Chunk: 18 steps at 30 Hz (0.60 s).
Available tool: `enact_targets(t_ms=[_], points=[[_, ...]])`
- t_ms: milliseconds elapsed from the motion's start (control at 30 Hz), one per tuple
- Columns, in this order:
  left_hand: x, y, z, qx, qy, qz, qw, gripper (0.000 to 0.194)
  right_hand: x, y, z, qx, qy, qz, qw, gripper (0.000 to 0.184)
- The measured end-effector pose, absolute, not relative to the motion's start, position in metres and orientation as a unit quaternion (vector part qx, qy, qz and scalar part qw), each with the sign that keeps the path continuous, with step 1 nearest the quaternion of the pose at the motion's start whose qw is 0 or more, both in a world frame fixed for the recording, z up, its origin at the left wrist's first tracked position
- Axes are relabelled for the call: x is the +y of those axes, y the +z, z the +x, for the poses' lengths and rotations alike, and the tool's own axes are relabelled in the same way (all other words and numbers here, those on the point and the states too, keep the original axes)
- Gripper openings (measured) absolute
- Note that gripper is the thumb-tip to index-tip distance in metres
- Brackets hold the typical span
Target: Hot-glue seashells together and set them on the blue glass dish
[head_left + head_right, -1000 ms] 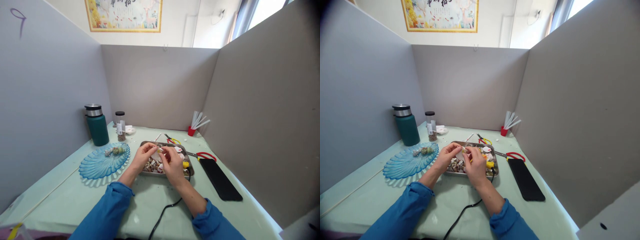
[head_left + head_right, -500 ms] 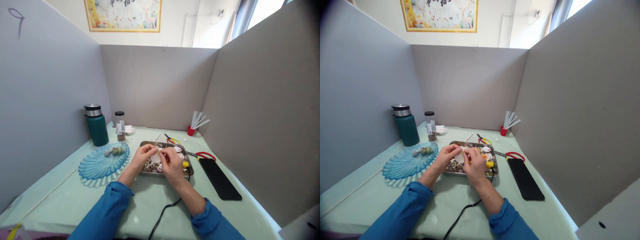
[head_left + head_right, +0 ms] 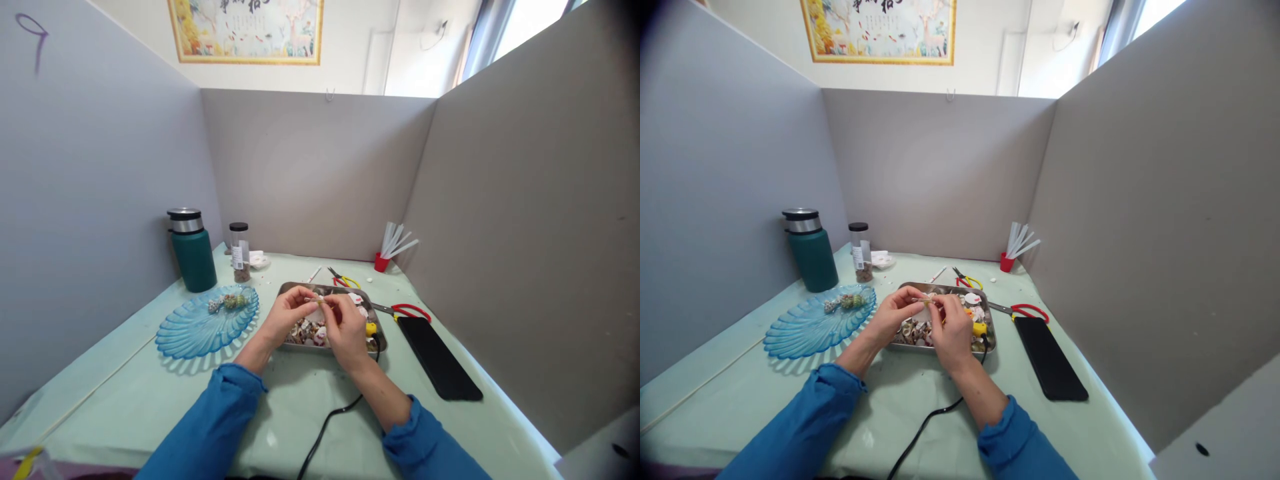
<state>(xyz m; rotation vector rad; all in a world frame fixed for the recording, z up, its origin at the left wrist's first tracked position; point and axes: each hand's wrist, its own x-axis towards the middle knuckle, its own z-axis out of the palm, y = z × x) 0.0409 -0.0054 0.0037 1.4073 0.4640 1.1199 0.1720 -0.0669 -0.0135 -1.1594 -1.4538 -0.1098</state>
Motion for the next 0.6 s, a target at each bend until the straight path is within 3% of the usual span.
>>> enact_targets(t_ms=[200, 600], points=[[-0.0021, -0.0004, 0.0415, 0.215, 0.507, 0.593, 0.588, 0.021, -0.0666, -0.0147, 0.1718, -0.632, -0.040, -0.487, 0.602, 0.013], [-0.0020, -0.0015, 0.0413, 0.194, 0.462, 0.546, 0.672, 0.027, -0.0686, -0.0129, 0.1710, -0.648, -0.034, -0.487, 0.585, 0.015]])
